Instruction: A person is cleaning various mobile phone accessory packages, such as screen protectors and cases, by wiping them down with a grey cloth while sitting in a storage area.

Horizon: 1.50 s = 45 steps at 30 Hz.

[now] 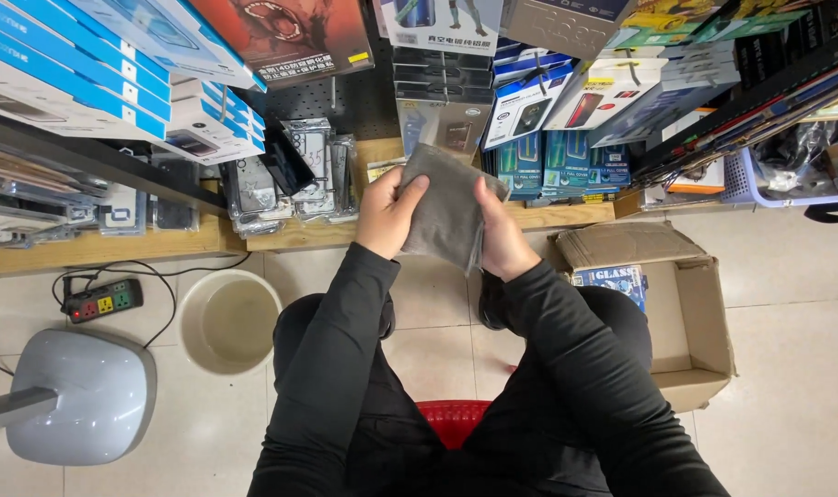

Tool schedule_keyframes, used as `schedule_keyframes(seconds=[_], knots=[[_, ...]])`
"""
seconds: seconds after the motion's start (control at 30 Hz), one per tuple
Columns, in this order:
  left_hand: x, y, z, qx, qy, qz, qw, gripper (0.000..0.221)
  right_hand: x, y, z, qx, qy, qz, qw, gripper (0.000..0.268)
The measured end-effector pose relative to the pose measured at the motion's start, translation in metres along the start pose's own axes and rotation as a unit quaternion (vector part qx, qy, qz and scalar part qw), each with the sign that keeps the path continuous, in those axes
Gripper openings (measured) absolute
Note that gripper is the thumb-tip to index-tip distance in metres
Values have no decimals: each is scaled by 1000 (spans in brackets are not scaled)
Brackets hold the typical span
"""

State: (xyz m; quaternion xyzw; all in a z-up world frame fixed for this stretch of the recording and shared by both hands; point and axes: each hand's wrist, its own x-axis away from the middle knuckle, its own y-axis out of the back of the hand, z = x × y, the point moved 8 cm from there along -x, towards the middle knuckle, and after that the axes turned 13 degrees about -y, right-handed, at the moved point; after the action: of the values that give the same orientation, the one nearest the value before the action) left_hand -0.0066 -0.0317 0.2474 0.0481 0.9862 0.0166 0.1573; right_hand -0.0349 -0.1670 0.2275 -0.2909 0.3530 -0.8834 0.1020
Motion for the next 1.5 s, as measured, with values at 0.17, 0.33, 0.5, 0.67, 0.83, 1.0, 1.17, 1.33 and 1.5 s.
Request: schedule_keyframes(seconds=[0.17, 0.33, 0.5, 0.67, 0.83, 1.0, 1.17, 1.33, 1.5], knots=[[8, 53, 22, -145, 112, -152, 971, 14, 13, 18, 25, -15, 0, -156, 988, 68], [40, 49, 158, -332, 275, -82, 899, 44, 3, 72, 40, -46, 78, -241, 966, 57], [74, -3, 144, -418, 394, 52, 817, 83, 2, 73, 45, -58, 99, -276, 954, 55], [88, -6, 220, -474, 337, 17, 813, 108, 8, 67, 48, 5, 84, -329, 941, 61], [96, -6, 195, -444, 368, 12, 817, 117, -10, 104, 43, 53, 75, -360, 928, 65], [122, -33, 127, -343, 379, -73, 856, 117, -22, 138, 25, 106, 69, -374, 919, 69], [105, -45, 11, -304, 156, -205, 917, 115, -13, 100, 24, 161, 74, -329, 928, 62], [69, -41, -56, -355, -249, -235, 870, 114, 27, 22, 25, 134, 48, -293, 945, 61], [42, -44, -82, -335, -393, -193, 834, 116, -21, 79, 13, 179, 169, -156, 957, 53]])
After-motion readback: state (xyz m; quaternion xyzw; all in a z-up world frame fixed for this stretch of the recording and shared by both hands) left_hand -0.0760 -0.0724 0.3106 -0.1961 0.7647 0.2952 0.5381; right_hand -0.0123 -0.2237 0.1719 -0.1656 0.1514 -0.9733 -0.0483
